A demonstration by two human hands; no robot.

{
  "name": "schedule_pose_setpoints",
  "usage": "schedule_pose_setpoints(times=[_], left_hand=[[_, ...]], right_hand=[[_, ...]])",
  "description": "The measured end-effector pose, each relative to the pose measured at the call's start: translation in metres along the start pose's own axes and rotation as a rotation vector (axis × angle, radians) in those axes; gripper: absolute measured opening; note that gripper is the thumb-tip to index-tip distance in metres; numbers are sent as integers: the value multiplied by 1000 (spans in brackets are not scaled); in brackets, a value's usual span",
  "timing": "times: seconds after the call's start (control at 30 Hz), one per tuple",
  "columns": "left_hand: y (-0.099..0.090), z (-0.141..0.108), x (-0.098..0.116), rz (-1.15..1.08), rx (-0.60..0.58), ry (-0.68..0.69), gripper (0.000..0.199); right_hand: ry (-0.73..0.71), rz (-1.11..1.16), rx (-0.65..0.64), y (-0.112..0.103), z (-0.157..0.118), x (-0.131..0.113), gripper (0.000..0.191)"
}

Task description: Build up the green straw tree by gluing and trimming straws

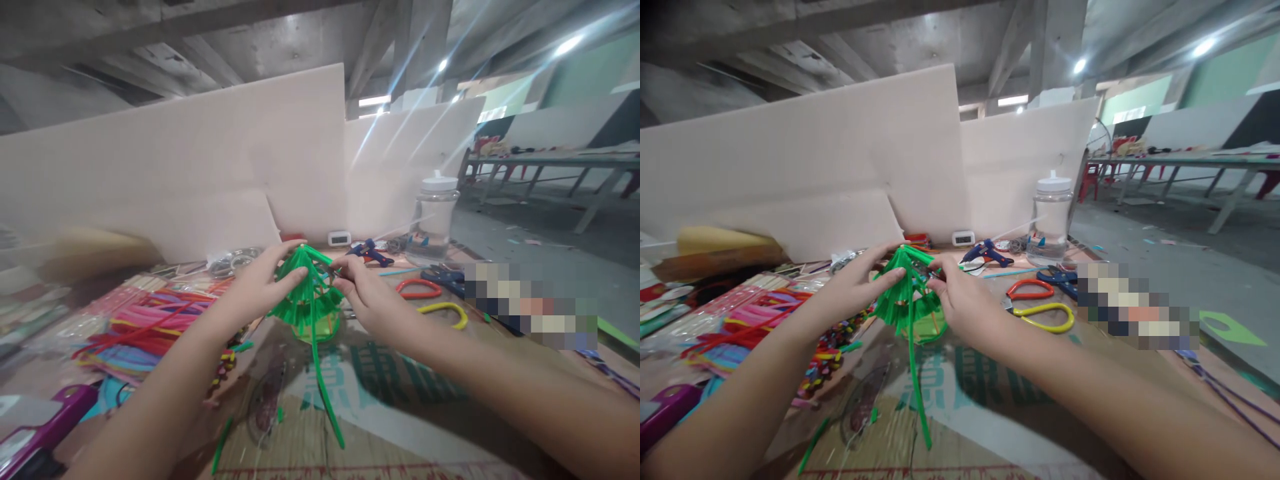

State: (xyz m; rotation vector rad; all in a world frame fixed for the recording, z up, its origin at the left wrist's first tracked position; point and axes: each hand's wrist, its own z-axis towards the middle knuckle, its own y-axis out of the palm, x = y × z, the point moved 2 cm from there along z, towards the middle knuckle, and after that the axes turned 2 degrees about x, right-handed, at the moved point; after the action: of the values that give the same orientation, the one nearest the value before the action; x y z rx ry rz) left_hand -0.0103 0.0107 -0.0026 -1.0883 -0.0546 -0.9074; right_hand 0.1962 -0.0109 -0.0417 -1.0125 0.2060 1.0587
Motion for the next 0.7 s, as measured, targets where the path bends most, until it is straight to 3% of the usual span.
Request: schedule_pose_setpoints(times=[0.23,0.7], left_hand=[[-1,-4,14,50,13,4,52],[-3,-11,20,160,4,35,46]], right_hand=[[10,35,24,8,0,4,7],[51,180,29,15,-5,0,9]])
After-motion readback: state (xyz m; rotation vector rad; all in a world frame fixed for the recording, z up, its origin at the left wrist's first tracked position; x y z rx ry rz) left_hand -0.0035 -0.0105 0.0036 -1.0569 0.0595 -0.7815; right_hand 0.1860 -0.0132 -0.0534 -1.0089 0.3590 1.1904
